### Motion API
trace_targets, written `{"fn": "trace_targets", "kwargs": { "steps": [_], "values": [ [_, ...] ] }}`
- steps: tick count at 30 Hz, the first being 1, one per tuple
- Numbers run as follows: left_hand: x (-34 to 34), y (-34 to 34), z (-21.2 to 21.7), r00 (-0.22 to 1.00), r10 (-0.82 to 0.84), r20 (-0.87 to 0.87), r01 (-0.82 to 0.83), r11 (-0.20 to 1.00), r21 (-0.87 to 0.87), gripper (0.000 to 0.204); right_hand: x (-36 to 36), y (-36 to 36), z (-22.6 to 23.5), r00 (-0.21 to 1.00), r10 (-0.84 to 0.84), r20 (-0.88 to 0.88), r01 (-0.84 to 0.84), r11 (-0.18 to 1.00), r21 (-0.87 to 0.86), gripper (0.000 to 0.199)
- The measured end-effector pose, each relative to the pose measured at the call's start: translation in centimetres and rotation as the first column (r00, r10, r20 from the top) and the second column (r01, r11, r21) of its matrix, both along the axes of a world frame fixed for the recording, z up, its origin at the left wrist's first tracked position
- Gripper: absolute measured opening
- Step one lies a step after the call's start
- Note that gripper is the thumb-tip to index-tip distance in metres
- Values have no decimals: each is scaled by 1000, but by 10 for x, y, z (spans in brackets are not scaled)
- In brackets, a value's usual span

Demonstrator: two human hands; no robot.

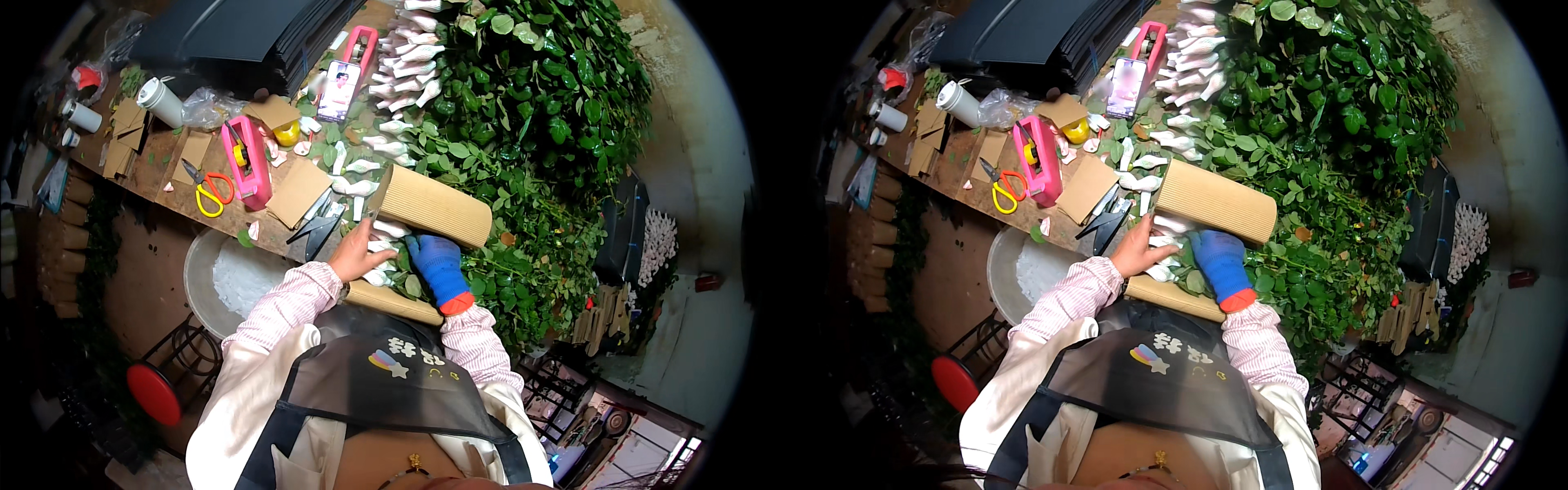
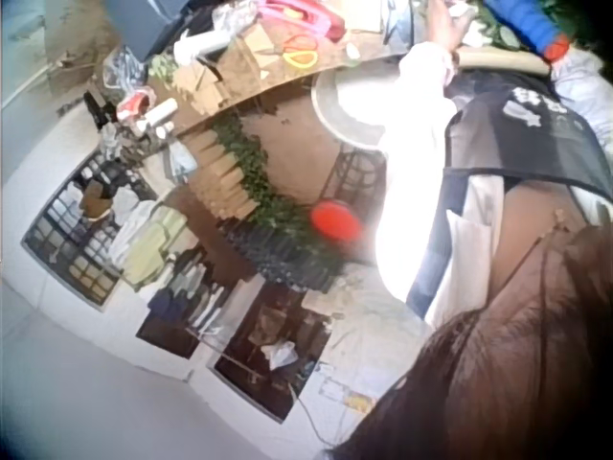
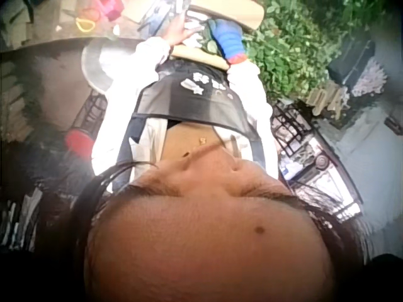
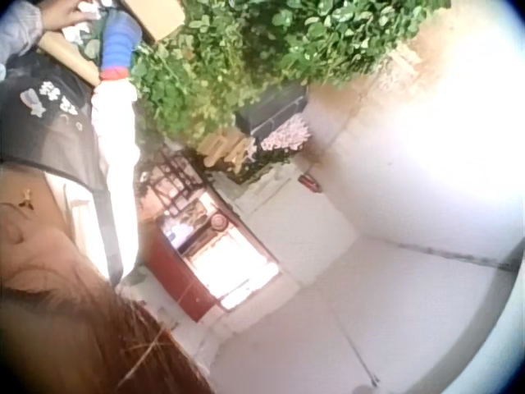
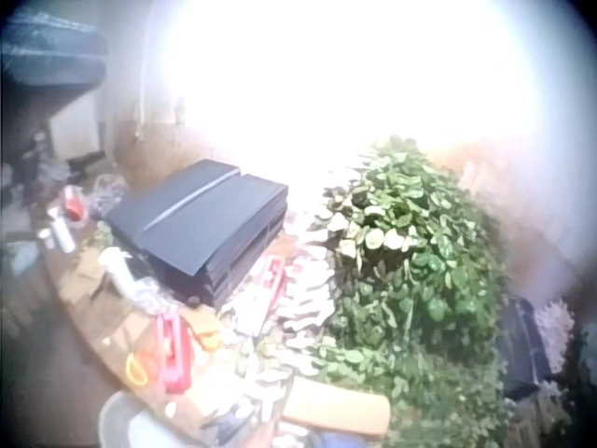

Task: The person assembles small cardboard boxes and fills them with green leafy material and white flower-like items. They repeatedly open the boxes, place the contents inside, and close the flaps. The process is repeated for multiple boxes on a cluttered workbench.

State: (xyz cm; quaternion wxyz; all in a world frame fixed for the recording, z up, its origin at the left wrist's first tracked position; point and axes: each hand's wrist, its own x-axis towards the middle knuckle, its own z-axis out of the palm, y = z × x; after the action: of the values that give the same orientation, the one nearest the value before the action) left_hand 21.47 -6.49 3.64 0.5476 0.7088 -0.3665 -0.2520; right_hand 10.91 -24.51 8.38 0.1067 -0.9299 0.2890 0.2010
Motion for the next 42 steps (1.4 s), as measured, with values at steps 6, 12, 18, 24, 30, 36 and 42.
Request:
{"fn": "trace_targets", "kwargs": {
  "steps": [6,12,18,24,30,36,42],
  "values": [
    [5,-14,-4,964,246,98,-252,966,55,30,7,5,-7,999,21,-27,-22,998,-51,40],
    [7,-4,2,695,532,-484,-649,754,-102,27,3,6,-13,999,-11,-46,8,998,-55,40],
    [35,21,-23,942,328,-77,-317,941,121,19,-2,2,-13,997,60,42,-61,998,6,43],
    [18,-4,-12,953,295,-61,-273,931,240,30,7,10,-18,998,-15,-57,14,1000,-17,40],
    [49,27,-24,825,517,-231,-523,851,36,22,5,7,-24,999,-12,-41,13,1000,17,39],
    [28,33,23,999,51,7,-51,953,297,33,0,7,10,998,65,17,-66,992,105,31],
    [12,19,5,998,4,61,-18,972,235,32,3,17,-20,998,27,-63,-30,998,-47,27]
  ]
}}
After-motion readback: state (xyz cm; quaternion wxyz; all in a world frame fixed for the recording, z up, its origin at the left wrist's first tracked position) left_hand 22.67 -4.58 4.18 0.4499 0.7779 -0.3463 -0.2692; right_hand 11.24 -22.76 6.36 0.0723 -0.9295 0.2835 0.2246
